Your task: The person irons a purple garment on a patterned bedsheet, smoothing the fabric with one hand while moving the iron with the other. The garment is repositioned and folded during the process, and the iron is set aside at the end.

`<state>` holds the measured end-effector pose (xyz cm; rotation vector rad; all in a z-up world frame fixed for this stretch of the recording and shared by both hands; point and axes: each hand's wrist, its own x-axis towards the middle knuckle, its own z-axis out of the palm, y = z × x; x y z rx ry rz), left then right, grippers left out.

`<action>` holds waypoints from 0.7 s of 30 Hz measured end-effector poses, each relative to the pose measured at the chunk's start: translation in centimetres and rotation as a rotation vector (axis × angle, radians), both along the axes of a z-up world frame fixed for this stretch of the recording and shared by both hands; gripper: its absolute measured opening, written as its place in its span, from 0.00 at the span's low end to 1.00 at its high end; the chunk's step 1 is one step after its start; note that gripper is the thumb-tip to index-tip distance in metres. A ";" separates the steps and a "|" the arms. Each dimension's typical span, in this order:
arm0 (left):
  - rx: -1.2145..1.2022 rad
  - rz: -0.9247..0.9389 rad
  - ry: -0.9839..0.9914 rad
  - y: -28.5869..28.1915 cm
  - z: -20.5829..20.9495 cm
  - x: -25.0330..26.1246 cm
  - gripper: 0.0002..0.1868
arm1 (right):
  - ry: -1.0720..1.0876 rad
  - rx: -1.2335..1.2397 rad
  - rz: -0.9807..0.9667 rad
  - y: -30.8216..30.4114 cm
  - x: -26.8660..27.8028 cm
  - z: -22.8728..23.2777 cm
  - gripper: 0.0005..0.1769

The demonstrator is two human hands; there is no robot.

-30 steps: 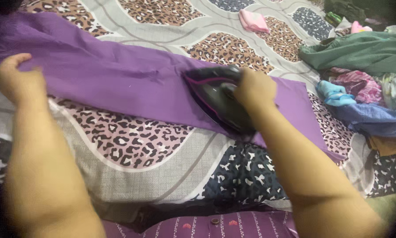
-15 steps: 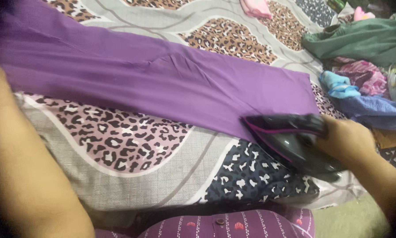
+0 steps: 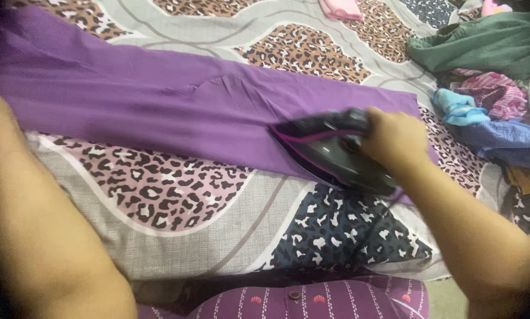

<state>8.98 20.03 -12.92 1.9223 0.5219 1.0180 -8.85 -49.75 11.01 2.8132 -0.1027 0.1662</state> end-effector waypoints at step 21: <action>-0.977 -0.787 -0.032 -33.2 15.8 -23.5 0.38 | 0.102 0.175 0.311 2.9 -0.1 2.5 0.18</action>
